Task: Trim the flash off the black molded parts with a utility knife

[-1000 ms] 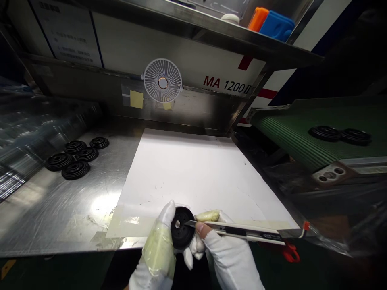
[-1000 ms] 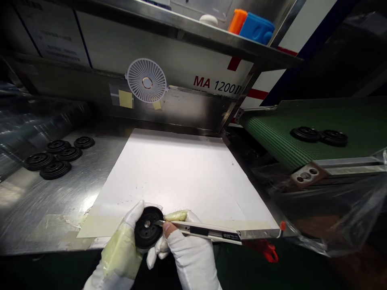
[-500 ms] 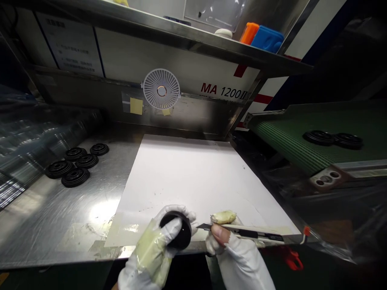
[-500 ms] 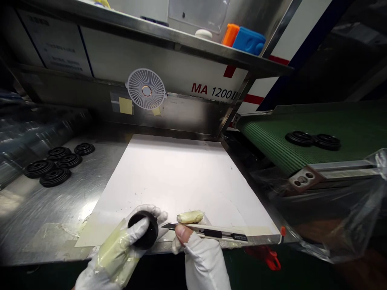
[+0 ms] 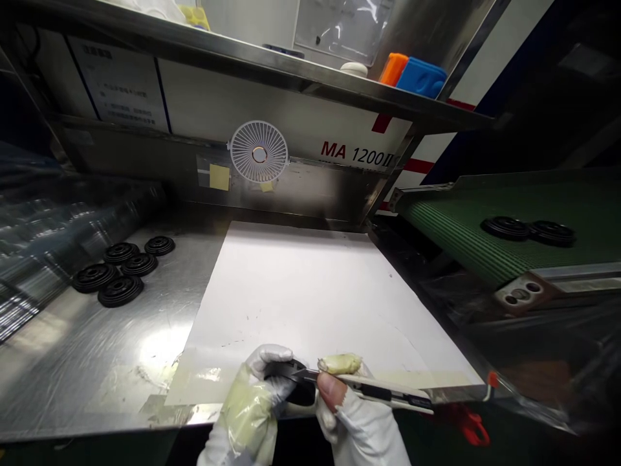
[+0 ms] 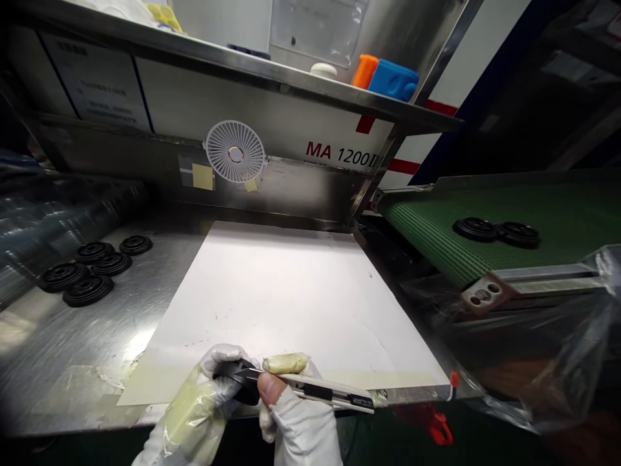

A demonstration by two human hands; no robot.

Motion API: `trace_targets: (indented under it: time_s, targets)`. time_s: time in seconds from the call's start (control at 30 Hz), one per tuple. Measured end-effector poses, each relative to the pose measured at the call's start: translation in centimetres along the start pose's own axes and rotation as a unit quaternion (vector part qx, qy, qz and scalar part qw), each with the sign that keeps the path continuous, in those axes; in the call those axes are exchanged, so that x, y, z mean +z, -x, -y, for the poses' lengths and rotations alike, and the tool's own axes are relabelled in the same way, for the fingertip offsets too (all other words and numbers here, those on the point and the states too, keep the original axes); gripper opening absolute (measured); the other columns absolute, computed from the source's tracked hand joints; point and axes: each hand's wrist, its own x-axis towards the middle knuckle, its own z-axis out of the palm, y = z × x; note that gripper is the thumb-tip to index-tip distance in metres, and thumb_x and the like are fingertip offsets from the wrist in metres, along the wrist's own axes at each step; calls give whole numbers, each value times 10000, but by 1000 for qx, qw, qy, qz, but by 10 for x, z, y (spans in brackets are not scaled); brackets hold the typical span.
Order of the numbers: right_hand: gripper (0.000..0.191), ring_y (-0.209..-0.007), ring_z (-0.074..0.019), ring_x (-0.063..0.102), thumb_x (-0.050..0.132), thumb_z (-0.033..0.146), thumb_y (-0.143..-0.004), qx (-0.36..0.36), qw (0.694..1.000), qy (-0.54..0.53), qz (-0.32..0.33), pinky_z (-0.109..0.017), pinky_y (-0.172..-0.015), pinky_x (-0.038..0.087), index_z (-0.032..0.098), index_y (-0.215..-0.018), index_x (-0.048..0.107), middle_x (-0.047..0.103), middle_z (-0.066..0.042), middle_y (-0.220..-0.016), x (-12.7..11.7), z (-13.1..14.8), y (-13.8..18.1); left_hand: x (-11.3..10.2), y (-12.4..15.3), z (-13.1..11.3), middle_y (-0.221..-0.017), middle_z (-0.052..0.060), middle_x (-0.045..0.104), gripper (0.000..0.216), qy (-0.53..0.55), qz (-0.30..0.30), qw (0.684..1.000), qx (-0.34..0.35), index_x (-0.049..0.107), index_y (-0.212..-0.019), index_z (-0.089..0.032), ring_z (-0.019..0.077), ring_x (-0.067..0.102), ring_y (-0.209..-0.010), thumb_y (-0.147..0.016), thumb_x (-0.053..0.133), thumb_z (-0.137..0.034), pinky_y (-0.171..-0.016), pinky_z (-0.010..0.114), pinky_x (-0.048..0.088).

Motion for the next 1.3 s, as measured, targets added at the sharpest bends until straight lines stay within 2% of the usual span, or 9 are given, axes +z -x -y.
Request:
trace_targets:
  time_s: [0.2, 0.37, 0.53, 0.77, 0.9, 0.97, 1.1, 1.2, 1.3]
  targets:
    - [413, -314, -45, 380, 821, 424, -578, -20, 999, -8, -28, -149, -335, 264, 175, -750, 540, 508, 64, -362, 2, 1, 7, -2, -1, 0, -750, 40, 668, 361, -19, -4, 999, 26, 630, -779, -173, 175, 617, -724, -512, 846, -284, -698, 319, 518]
    - [335, -290, -52, 378, 809, 375, -618, -19, 1000, 0, -3, -166, -319, 250, 193, -726, 548, 528, 55, -366, -1, 2, 10, 2, 3, 0, -743, 27, 673, 357, -12, -9, 1000, 22, 625, -784, -189, 161, 623, -719, -525, 844, -298, -673, 274, 507]
    - [339, -301, -85, 403, 797, 408, -617, -11, 1000, 5, -6, -211, -306, 279, 196, -742, 564, 508, 56, -368, -3, 3, 9, 9, 7, -2, -739, 17, 677, 351, 8, -9, 1000, 23, 629, -773, -201, 146, 629, -730, -520, 848, -308, -693, 255, 508]
    - [347, -310, -68, 391, 810, 414, -602, 8, 1000, 8, 25, -183, -341, 250, 204, -721, 560, 512, 57, -362, -5, 8, 11, 3, 3, 1, -714, 14, 674, 315, -10, 6, 1000, 15, 614, -767, -198, 150, 621, -686, -552, 826, -288, -654, 258, 495]
    - [314, -328, -89, 398, 796, 426, -593, 39, 992, 65, 102, -224, -353, 286, 178, -629, 607, 501, 25, -375, -13, 16, 9, -5, 0, 3, -683, 7, 668, 274, -3, 54, 998, -40, 618, -782, -222, 148, 615, -632, -580, 802, -243, -612, 260, 460]
    - [302, -342, -94, 398, 775, 428, -613, 34, 992, 71, 102, -246, -371, 322, 169, -582, 623, 503, 13, -392, -17, 21, 6, -8, 0, 4, -667, 14, 665, 251, -18, 95, 994, -49, 627, -796, -226, 156, 610, -606, -610, 787, -277, -602, 275, 445]
    - [268, -445, -140, 489, 778, 411, -599, 13, 992, 70, 103, -308, -492, 456, 167, -601, 666, 567, -18, -489, -21, 25, 0, -6, 1, 4, -670, 32, 671, 298, -39, 130, 990, -43, 636, -762, -210, 187, 639, -674, -562, 824, -326, -603, 273, 420]
    - [270, -469, -152, 502, 794, 404, -586, 21, 989, 77, 125, -306, -518, 470, 168, -580, 663, 519, -7, -443, -22, 23, -1, -1, 3, 3, -541, 19, 618, 264, -21, 175, 982, -63, 632, -780, -223, 214, 647, -648, -622, 786, -368, -630, 303, 430]
    - [262, -450, -142, 488, 817, 389, -559, 32, 988, 84, 124, -284, -478, 453, 175, -606, 675, 515, -2, -431, -24, 22, -1, 0, 4, 4, -510, 8, 594, 262, -17, 178, 981, -71, 635, -784, -222, 203, 629, -597, -623, 786, -364, -639, 314, 438]
